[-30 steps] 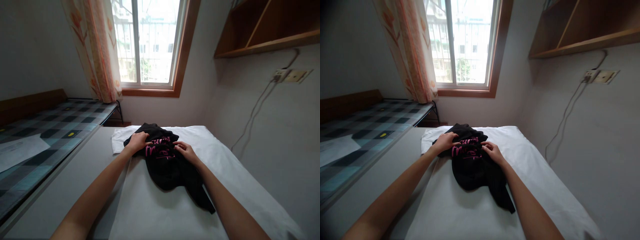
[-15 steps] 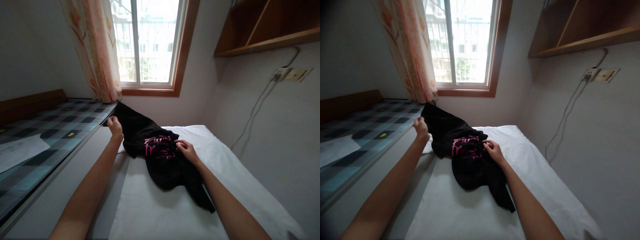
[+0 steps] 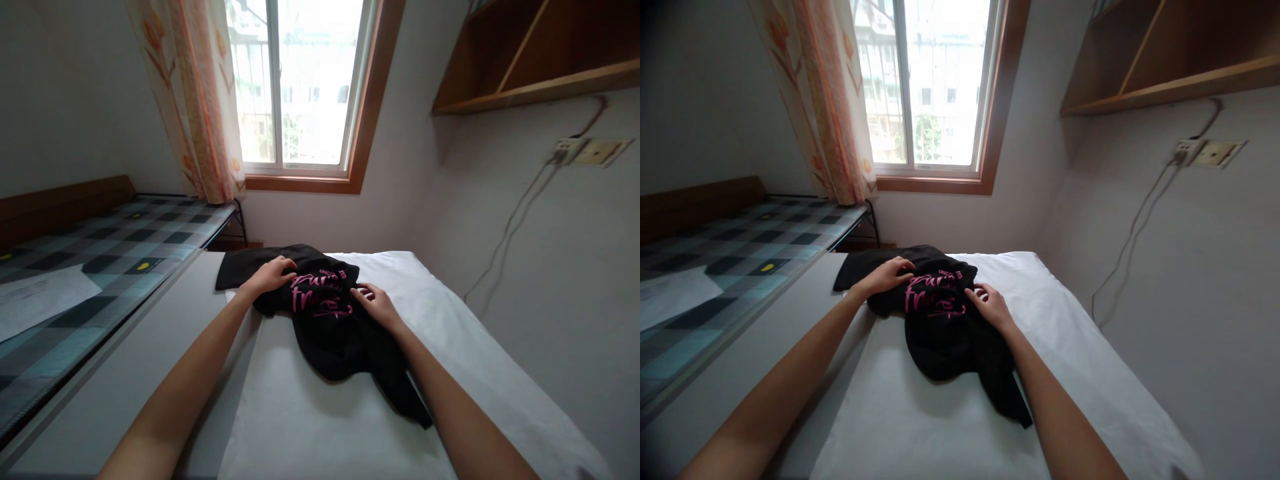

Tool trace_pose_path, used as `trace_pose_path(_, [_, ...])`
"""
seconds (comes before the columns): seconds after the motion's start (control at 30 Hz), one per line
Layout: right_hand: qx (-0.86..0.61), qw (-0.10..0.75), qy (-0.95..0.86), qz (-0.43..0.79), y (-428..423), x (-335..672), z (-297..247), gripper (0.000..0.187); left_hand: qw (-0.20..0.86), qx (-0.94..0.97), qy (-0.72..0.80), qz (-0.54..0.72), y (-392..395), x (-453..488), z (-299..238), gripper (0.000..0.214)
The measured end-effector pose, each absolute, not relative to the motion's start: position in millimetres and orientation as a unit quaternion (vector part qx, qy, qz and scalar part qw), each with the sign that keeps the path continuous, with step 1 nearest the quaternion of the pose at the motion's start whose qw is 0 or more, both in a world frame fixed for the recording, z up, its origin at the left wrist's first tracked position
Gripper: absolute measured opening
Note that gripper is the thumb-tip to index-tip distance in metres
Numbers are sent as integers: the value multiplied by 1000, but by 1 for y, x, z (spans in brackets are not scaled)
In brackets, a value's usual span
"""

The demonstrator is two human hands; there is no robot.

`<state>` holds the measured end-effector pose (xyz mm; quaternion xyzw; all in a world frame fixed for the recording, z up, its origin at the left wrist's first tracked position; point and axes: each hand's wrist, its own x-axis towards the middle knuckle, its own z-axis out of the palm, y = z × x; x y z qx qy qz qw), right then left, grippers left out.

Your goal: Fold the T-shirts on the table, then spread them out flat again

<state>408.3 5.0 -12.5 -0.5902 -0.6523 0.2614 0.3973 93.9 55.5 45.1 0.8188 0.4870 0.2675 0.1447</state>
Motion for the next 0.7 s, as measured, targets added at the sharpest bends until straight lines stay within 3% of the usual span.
trace_pose_path(0.13, [-542,412,-682,267,3,406,-9,45,93,838,501,195,47,100,40,29])
trace_pose_path(0.33, [-379,367,-777,343,-15,389,8,31,84,813,526,234,54,98,40,29])
trace_pose_path(0.57, [-299,231,-835,400,-27,376,21,22,-26,784,528,325,53,102,43,78])
trace_pose_path(0.7, [-307,239,-825,411,-27,378,23,21,-75,802,526,271,49,100,47,68])
